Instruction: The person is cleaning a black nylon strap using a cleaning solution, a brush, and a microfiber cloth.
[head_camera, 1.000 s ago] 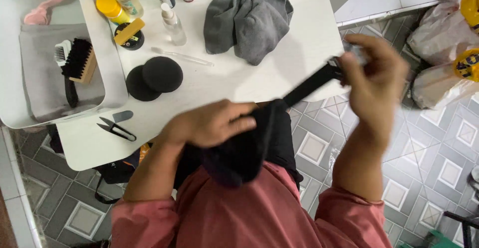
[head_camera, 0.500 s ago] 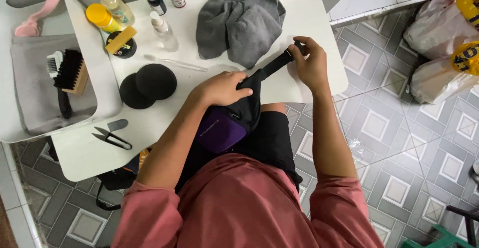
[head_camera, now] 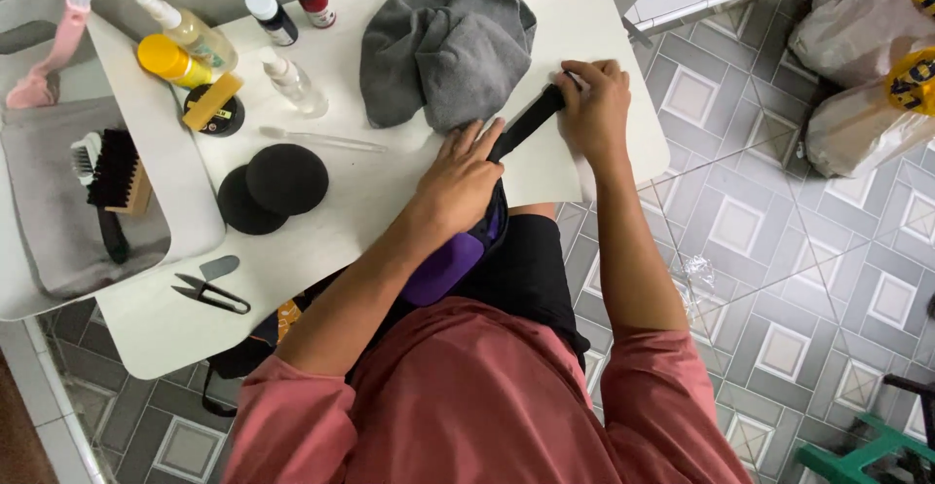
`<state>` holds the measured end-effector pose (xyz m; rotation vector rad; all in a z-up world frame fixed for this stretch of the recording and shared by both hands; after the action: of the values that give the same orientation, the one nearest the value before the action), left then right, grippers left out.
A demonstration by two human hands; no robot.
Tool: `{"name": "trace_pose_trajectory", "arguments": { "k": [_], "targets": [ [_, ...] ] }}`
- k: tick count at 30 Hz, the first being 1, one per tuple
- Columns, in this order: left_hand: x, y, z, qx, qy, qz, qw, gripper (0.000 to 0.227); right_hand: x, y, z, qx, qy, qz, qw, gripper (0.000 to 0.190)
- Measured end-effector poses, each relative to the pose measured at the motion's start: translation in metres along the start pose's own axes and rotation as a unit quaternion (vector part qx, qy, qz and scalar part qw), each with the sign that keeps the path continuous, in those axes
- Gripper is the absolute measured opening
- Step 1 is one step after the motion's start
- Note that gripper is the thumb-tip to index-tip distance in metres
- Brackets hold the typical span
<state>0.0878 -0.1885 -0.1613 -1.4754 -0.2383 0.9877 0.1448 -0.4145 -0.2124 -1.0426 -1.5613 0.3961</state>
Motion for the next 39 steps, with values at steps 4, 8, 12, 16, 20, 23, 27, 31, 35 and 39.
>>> {"name": "trace_pose_trajectory", "arguments": {
  "k": [4, 8, 12, 16, 20, 23, 27, 31, 35, 39],
  "targets": [
    [0.005, 0.02, -0.007, -0.095, -0.038, 0.024, 0.994, 0.041, -0.004, 0.003, -0.003, -0.038, -0.009, 0.01, 0.999, 0.011],
    [0.018, 0.015, -0.007, -0.124, -0.016, 0.037, 0.991, 0.044, -0.002, 0.005, -0.001, -0.057, -0.042, 0.043, 0.997, 0.01],
    [0.021, 0.0, 0.003, -0.122, 0.013, 0.1, 0.987, 0.059, 0.019, -0.006, 0.006, -0.07, -0.056, -0.027, 0.996, 0.015],
    [0.036, 0.02, -0.002, -0.161, 0.031, 0.1, 0.981, 0.049, 0.065, -0.024, 0.027, -0.067, -0.091, -0.072, 0.991, 0.028],
    [0.04, 0.022, -0.002, -0.159, 0.035, 0.144, 0.976, 0.046, 0.111, -0.047, 0.05, -0.028, -0.121, -0.11, 0.986, 0.03],
    [0.034, 0.008, 0.001, -0.151, 0.021, 0.123, 0.981, 0.043, 0.153, -0.046, 0.063, 0.029, -0.154, -0.147, 0.977, 0.031],
    [0.063, 0.061, -0.007, -0.178, 0.028, 0.089, 0.98, 0.044, 0.219, -0.011, 0.078, 0.155, -0.25, -0.178, 0.939, 0.017],
    [0.09, 0.136, -0.049, -0.23, 0.05, 0.049, 0.971, 0.05, 0.249, 0.052, 0.077, 0.266, -0.316, -0.071, 0.908, 0.032],
    [0.1, 0.155, -0.072, -0.272, 0.077, 0.029, 0.959, 0.06, 0.244, 0.124, 0.075, 0.236, -0.344, 0.082, 0.905, 0.038],
    [0.098, 0.159, -0.078, -0.317, 0.077, 0.025, 0.945, 0.058, 0.24, 0.143, 0.072, 0.286, -0.314, 0.079, 0.902, 0.036]
  ]
}}
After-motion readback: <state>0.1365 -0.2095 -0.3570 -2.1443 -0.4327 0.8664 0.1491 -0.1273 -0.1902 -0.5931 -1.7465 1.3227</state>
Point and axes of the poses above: each hand's wrist, its own z-axis away from the middle knuckle, its own y-axis out of the palm, x = y × z, the point moved 4 cm from there along -z, towards the middle knuckle, and after that the axes turned 6 degrees about -x, right-handed, at the moved point
